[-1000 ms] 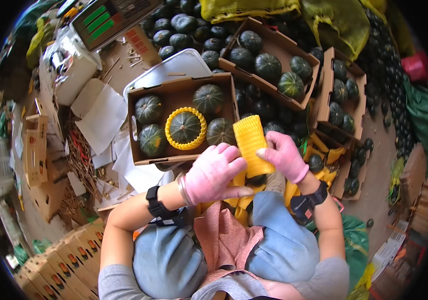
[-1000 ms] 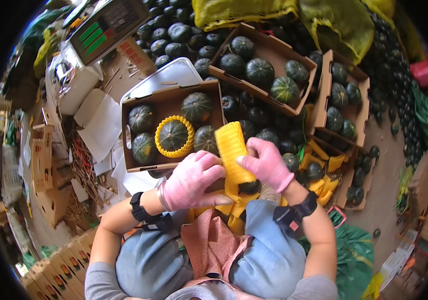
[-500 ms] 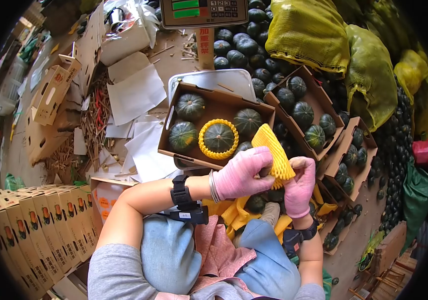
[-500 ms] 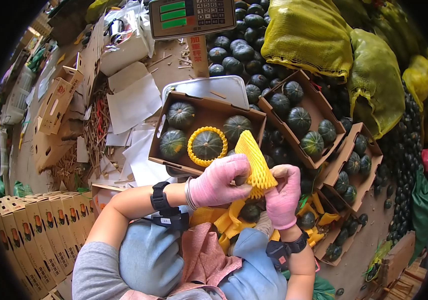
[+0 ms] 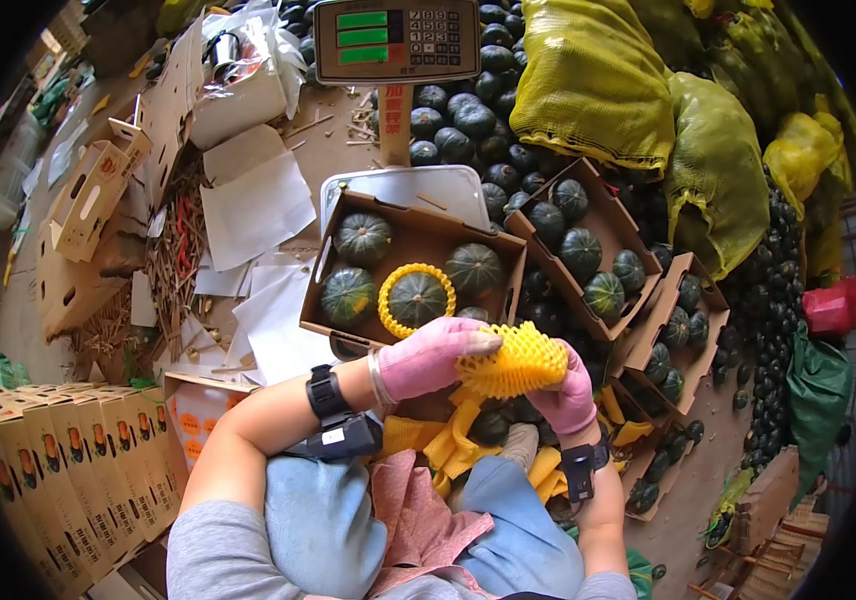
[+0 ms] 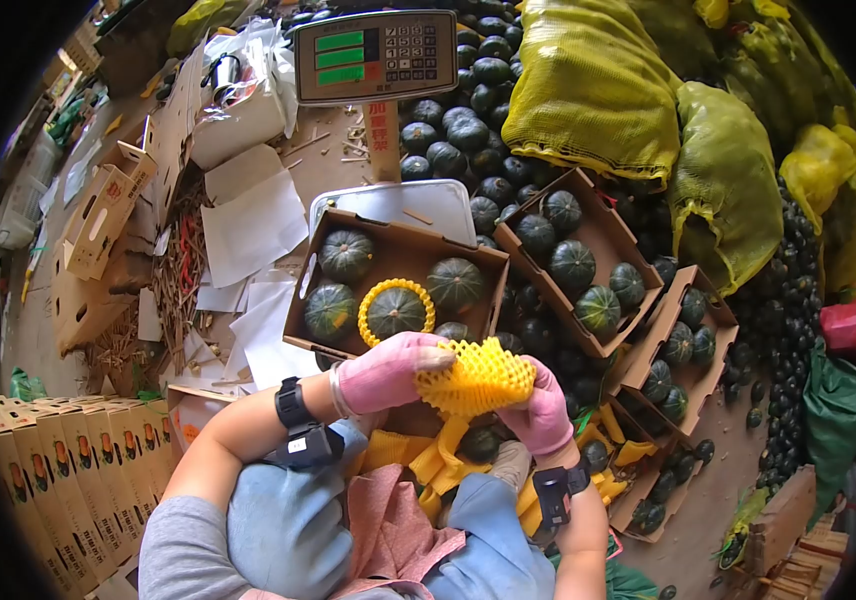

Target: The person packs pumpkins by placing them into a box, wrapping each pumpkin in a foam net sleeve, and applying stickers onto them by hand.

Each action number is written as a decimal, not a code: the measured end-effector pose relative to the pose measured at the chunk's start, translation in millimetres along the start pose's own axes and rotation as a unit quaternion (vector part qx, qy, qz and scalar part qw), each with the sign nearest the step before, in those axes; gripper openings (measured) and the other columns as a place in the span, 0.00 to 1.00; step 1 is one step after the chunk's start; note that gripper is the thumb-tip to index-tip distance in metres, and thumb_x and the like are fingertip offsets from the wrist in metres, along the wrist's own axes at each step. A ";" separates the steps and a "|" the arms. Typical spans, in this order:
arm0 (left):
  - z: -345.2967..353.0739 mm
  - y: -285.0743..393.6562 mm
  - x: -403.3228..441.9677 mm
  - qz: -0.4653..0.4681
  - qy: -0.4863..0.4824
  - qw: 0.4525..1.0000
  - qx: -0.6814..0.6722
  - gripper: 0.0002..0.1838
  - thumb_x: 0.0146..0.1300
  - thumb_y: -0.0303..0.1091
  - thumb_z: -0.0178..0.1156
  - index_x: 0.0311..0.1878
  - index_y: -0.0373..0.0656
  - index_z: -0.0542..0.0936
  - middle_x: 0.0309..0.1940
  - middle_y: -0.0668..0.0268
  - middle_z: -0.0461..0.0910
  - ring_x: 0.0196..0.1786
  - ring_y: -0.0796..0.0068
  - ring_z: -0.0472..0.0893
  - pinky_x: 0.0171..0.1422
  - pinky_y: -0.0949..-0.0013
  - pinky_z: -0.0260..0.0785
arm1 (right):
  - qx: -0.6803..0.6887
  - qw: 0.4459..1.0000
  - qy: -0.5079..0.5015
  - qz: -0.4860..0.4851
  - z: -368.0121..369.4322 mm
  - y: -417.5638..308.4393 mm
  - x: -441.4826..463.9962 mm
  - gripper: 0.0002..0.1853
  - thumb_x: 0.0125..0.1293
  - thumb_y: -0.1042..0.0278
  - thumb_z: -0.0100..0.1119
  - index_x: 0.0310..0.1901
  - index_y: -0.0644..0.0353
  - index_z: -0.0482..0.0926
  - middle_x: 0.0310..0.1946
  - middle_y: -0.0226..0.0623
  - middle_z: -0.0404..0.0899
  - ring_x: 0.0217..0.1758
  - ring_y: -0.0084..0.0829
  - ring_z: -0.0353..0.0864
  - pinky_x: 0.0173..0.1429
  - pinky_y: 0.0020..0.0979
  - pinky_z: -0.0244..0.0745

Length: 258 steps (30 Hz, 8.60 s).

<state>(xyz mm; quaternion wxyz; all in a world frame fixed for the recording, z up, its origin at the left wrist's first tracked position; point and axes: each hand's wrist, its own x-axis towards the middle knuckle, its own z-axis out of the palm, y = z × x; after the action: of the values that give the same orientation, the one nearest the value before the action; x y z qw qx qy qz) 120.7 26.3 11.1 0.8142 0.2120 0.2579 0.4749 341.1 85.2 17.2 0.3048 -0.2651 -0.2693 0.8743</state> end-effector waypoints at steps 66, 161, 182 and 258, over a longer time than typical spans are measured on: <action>-103.9 26.8 -3.9 0.215 0.404 0.670 0.585 0.12 0.69 0.37 0.57 0.47 0.39 0.75 0.32 0.64 0.78 0.37 0.71 0.79 0.45 0.67 0.73 | -0.717 0.628 0.264 -0.146 8.8 59.4 146.8 0.11 0.71 0.57 0.49 0.42 0.57 0.71 0.35 0.42 0.75 0.34 0.45 0.77 0.41 0.40 0.74; 22.8 1.0 31.2 0.266 -0.016 0.808 0.526 0.12 0.62 0.33 0.58 0.45 0.37 0.75 0.40 0.53 0.75 0.43 0.53 0.76 0.50 0.62 0.70 | -0.406 0.878 0.127 -0.219 26.9 -18.9 -11.6 0.14 0.59 0.77 0.64 0.37 0.58 0.66 0.31 0.25 0.68 0.35 0.15 0.67 0.42 0.20 0.69; 25.1 25.2 9.4 0.289 -0.101 0.851 0.427 0.12 0.59 0.31 0.67 0.44 0.40 0.78 0.53 0.55 0.75 0.56 0.60 0.75 0.61 0.60 0.67 | -0.108 0.984 -0.023 -0.138 28.8 1.4 -5.4 0.05 0.66 0.77 0.55 0.42 0.62 0.77 0.47 0.34 0.78 0.48 0.24 0.78 0.56 0.27 0.73; -63.6 65.6 70.2 0.059 0.087 0.856 0.506 0.29 0.59 0.43 0.67 0.59 0.35 0.73 0.47 0.56 0.78 0.48 0.68 0.77 0.53 0.69 0.69 | -0.692 0.643 0.226 -0.237 -13.7 2.1 116.9 0.12 0.68 0.68 0.49 0.51 0.52 0.76 0.41 0.48 0.76 0.41 0.52 0.79 0.47 0.45 0.76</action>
<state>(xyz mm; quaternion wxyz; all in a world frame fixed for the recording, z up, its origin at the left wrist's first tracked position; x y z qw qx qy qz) 66.8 124.8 -15.0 0.5389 0.5675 0.5195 0.3429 270.2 167.0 -28.9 0.2804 -0.5149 -0.7724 0.2442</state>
